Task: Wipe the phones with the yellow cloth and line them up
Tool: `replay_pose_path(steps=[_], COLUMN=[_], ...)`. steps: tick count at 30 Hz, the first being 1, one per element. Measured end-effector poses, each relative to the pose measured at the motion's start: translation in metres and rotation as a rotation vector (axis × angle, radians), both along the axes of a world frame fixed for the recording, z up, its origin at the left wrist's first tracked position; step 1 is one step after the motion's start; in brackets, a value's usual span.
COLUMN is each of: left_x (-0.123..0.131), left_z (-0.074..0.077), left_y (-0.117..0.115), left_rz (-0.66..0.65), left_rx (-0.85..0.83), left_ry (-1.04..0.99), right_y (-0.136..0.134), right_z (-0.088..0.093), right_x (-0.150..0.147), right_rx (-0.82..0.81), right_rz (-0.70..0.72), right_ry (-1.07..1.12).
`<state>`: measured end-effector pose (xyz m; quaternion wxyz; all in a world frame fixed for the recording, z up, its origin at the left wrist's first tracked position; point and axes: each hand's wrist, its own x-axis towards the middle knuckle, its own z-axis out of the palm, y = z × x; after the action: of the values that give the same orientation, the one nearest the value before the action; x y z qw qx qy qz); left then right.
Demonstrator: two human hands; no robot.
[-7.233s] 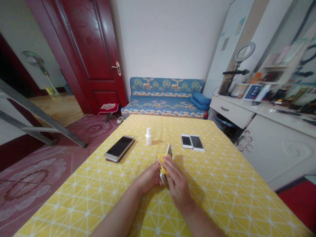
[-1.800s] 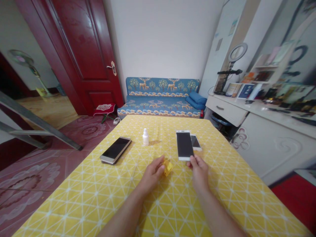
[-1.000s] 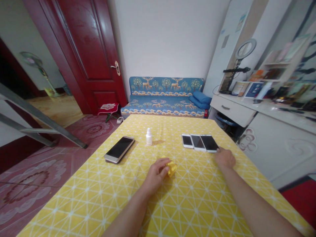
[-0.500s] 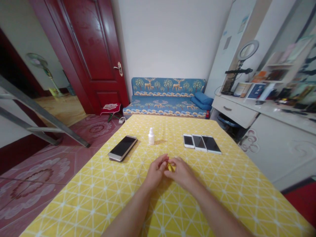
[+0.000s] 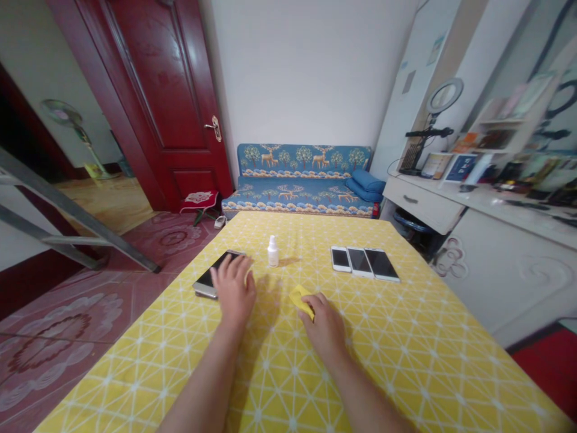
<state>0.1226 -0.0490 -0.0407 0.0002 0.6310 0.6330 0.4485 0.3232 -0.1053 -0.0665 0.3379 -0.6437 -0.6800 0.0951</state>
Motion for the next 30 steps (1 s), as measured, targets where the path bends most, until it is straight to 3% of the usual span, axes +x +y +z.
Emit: replay_pose_path(steps=[2,5,10,25,30], left_x=[-0.021,-0.040,-0.046,-0.037,-0.034], left_z=[0.002,-0.004,-0.011,0.004,0.009], left_y=[0.005,0.010,0.011,0.002,-0.002], left_rz=[0.239,0.377,0.410,0.547,0.474], left_rx=[-0.020,-0.155,-0.255,-0.351,-0.423], left_ry=[0.173,0.272,0.349,0.330,0.314], right_y=[0.000,0.000,0.000,-0.001,0.000], right_z=[0.000,0.000,0.000,0.002,0.001], right_x=[-0.001,-0.001,-0.001,-0.001,-0.001], right_rx=[-0.002,-0.016,-0.032,-0.071,-0.052], right_rz=[-0.010,-0.017,-0.005,-0.015,-0.013], right_ry=[0.004,0.007,0.035,0.073,0.074])
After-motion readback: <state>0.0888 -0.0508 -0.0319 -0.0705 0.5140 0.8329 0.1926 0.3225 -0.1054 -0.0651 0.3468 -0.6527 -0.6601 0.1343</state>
